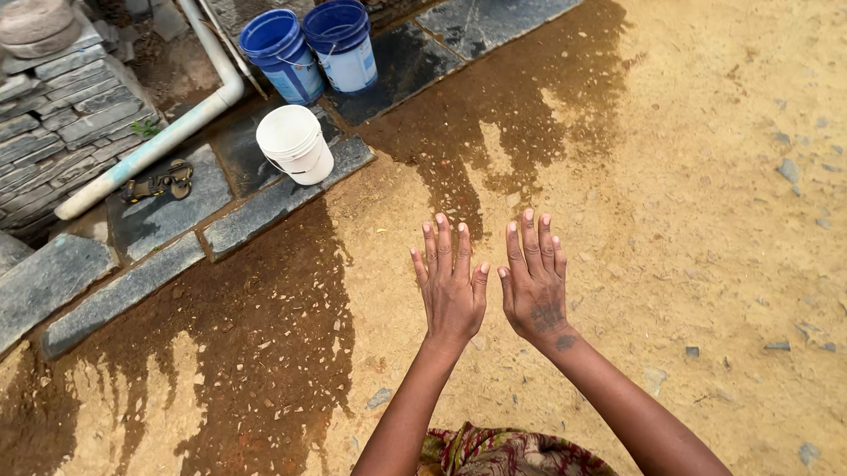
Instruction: The person picks up pairs of pants from the ground, shakes them out, and hangs them on a clothesline outdoors.
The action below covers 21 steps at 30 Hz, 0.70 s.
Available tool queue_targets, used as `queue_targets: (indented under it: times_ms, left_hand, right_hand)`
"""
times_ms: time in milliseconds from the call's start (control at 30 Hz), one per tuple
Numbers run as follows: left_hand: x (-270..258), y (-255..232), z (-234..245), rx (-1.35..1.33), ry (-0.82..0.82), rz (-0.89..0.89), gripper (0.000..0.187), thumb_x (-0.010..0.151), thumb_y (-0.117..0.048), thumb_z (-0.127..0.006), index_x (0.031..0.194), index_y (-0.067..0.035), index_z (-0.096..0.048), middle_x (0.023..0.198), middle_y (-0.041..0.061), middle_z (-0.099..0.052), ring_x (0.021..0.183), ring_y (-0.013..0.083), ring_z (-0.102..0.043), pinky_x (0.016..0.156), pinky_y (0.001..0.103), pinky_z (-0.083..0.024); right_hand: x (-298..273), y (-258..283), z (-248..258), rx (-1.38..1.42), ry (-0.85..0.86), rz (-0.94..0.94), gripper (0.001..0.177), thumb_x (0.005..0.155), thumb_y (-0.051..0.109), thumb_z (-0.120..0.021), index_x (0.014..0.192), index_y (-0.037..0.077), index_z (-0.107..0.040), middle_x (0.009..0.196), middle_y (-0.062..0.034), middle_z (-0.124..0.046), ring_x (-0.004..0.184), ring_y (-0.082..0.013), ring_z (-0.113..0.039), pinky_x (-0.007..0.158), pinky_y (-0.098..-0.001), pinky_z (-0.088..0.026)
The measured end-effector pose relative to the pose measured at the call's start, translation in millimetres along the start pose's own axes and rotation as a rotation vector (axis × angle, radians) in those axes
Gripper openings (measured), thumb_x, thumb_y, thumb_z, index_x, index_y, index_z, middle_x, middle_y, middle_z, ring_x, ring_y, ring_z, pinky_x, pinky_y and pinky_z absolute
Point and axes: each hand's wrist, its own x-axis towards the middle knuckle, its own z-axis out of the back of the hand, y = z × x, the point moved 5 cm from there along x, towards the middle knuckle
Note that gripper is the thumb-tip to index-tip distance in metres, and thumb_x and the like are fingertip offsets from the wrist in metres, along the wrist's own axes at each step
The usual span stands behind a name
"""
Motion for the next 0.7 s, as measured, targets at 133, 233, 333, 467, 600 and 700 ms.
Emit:
queue_targets:
  times_ms: [133, 233, 333, 467, 600, 700]
  left_hand:
    - [39, 8, -25, -0.037, 0.017, -0.036, 0.066, 0.105, -0.04, -0.045, 0.16, -0.005, -0.034, 0.172, 0.019, -0.013, 0.16, 0.0379, -0.005, 0.125, 0.061, 0.0]
    - [72, 11, -52, -0.026, 0.022, -0.042, 0.067, 0.105, -0.042, -0.045, 0.16, -0.005, -0.035, 0.172, 0.02, -0.012, 0.159, 0.0384, -0.004, 0.124, 0.061, 0.001]
    - [110, 14, -83, -0.023, 0.021, -0.041, 0.067, 0.105, -0.042, -0.045, 0.159, -0.005, -0.035, 0.172, 0.02, -0.012, 0.16, 0.0382, -0.005, 0.125, 0.061, 0.0]
    - [167, 15, -126, -0.016, 0.015, -0.036, 0.068, 0.106, -0.044, -0.045, 0.16, -0.005, -0.035, 0.172, 0.02, -0.012, 0.16, 0.0379, -0.005, 0.124, 0.061, 0.001]
    - [237, 12, -172, 0.005, 0.01, -0.041, 0.066, 0.106, -0.044, -0.043, 0.16, -0.007, -0.034, 0.172, 0.02, -0.01, 0.16, 0.0391, -0.004, 0.125, 0.061, -0.001]
    - [284, 5, -193, 0.027, -0.027, 0.017, 0.07, 0.105, -0.045, -0.044, 0.161, -0.006, -0.03, 0.171, 0.021, -0.009, 0.158, 0.038, -0.004, 0.123, 0.061, 0.0]
  right_hand:
    - [32, -27, -25, 0.001, 0.002, -0.016, 0.061, 0.106, 0.025, -0.042, 0.159, -0.003, -0.03, 0.169, -0.0241, -0.019, 0.158, -0.0413, -0.011, 0.125, -0.0545, -0.011]
    - [56, -52, -42, -0.011, 0.015, -0.022, 0.062, 0.105, 0.026, -0.042, 0.158, -0.003, -0.03, 0.169, -0.0235, -0.02, 0.158, -0.0412, -0.011, 0.125, -0.055, -0.012]
    - [85, -87, -62, -0.013, 0.02, -0.022, 0.063, 0.104, 0.026, -0.043, 0.158, -0.003, -0.03, 0.169, -0.023, -0.02, 0.158, -0.0412, -0.011, 0.125, -0.055, -0.012]
    - [128, -142, -87, 0.001, 0.012, -0.007, 0.066, 0.104, 0.026, -0.043, 0.159, -0.006, -0.027, 0.169, -0.0244, -0.018, 0.158, -0.0411, -0.011, 0.125, -0.0549, -0.012]
    - [179, -207, -106, 0.018, 0.011, -0.002, 0.066, 0.104, 0.027, -0.043, 0.158, -0.007, -0.025, 0.169, -0.0252, -0.017, 0.158, -0.0403, -0.011, 0.125, -0.0543, -0.012]
    - [215, -249, -109, 0.018, 0.048, -0.024, 0.068, 0.105, 0.031, -0.043, 0.158, -0.006, -0.024, 0.168, -0.0247, -0.016, 0.157, -0.0389, -0.01, 0.124, -0.0532, -0.012]
